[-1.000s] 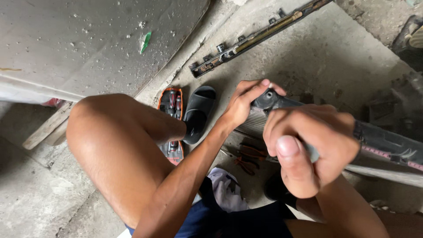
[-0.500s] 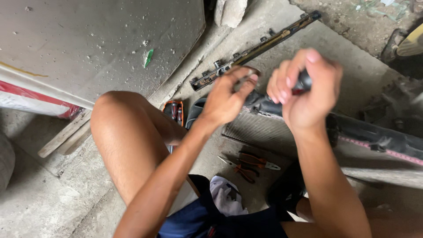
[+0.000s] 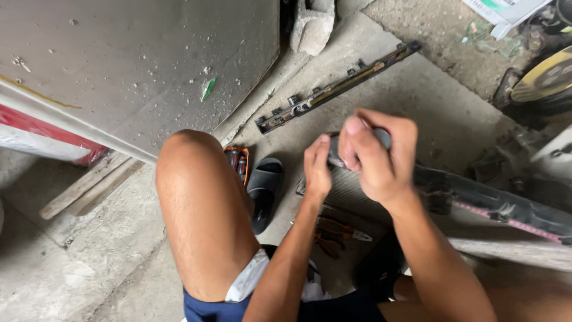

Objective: The person uses a screwdriver to pry and scrape along the seam of a black plastic end tank on a car radiator. They repeatedly insert the tool and lever it to separate the plastic from the metal core, working along the length of the tank.

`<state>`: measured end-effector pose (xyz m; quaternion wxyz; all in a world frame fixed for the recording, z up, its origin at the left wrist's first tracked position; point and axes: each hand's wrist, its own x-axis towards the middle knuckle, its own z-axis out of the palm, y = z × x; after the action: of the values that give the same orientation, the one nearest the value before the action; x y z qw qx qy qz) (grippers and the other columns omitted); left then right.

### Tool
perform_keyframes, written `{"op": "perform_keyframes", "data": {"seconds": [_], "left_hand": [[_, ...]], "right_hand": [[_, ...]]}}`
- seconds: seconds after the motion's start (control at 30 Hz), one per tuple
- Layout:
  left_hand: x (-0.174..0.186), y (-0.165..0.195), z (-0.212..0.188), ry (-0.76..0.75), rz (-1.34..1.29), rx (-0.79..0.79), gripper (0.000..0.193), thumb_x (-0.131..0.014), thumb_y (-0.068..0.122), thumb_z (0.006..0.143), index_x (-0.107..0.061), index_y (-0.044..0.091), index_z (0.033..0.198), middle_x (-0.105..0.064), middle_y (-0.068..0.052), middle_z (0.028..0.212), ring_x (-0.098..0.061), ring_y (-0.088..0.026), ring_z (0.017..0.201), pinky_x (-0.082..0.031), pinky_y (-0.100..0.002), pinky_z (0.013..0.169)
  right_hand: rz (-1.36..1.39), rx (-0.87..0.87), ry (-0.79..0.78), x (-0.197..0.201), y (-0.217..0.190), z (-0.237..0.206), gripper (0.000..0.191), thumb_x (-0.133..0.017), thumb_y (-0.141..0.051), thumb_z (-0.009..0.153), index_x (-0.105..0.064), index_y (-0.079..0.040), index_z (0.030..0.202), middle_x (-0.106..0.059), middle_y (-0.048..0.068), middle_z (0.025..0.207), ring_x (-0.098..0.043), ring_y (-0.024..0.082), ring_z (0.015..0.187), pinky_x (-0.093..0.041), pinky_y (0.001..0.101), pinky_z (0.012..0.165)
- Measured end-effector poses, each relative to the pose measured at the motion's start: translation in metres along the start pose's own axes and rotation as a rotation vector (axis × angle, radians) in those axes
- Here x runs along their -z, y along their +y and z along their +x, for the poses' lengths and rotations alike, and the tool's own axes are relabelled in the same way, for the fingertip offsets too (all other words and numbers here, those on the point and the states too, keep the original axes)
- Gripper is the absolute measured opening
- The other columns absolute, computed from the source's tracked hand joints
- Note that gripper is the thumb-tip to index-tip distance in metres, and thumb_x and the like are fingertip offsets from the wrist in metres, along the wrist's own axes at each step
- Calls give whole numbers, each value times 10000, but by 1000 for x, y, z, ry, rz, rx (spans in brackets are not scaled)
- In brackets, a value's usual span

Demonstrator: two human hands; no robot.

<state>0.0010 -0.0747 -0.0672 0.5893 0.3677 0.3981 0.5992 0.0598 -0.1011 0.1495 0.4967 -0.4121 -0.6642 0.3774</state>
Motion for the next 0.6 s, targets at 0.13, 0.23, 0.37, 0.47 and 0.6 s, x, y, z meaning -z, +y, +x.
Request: {"op": "perform_keyframes", "data": {"seconds": [0.13, 0.23, 0.37, 0.47, 0.6], "left_hand": [[18, 7, 23, -113, 193, 29, 515, -446, 454, 1049, -726, 38, 1168, -760, -105, 945, -696, -202, 910, -534, -333, 867], [22, 45, 25, -80, 352, -103, 488, -463, 453, 1085, -775, 78, 1107, -751, -136, 942, -669, -279, 942, -486, -350, 904], [31, 69, 29, -7, 258, -476, 407, -486, 407, 1126, -650, 39, 1184, -674, -193, 1040, -645, -338, 962, -499, -365, 915], [44, 61, 48, -276, 151, -42, 325, -607, 339, 1023, -684, 24, 1002, -669, -127, 796, -647, -253, 747, -507, -339, 744], [51, 49, 42, -253, 41, 38, 272, -617, 287, 1010, -686, 25, 983, -635, -117, 735, -596, -204, 688, -490, -318, 680]], "right_hand": [[-230, 54, -117, -23, 2, 19, 356, -571, -200, 978, -536, -16, 675, -497, 55, 577, -482, 133, 476, -353, 292, 491], [-380, 85, -214, -53, 2, 30, 298, -616, -156, 922, -536, -29, 664, -507, 76, 570, -517, 188, 463, -385, 325, 487], [-516, 123, -426, -118, 20, 18, 252, -669, -201, 928, -591, -78, 723, -610, 63, 628, -616, 245, 531, -481, 373, 518], [-728, 192, -407, -156, 45, 6, 244, -724, -255, 889, -644, -77, 743, -580, 66, 622, -580, 245, 490, -454, 388, 455], [-800, 333, -334, -167, 63, -8, 244, -753, -284, 882, -662, -96, 756, -572, 49, 672, -547, 194, 478, -436, 353, 429]]}}
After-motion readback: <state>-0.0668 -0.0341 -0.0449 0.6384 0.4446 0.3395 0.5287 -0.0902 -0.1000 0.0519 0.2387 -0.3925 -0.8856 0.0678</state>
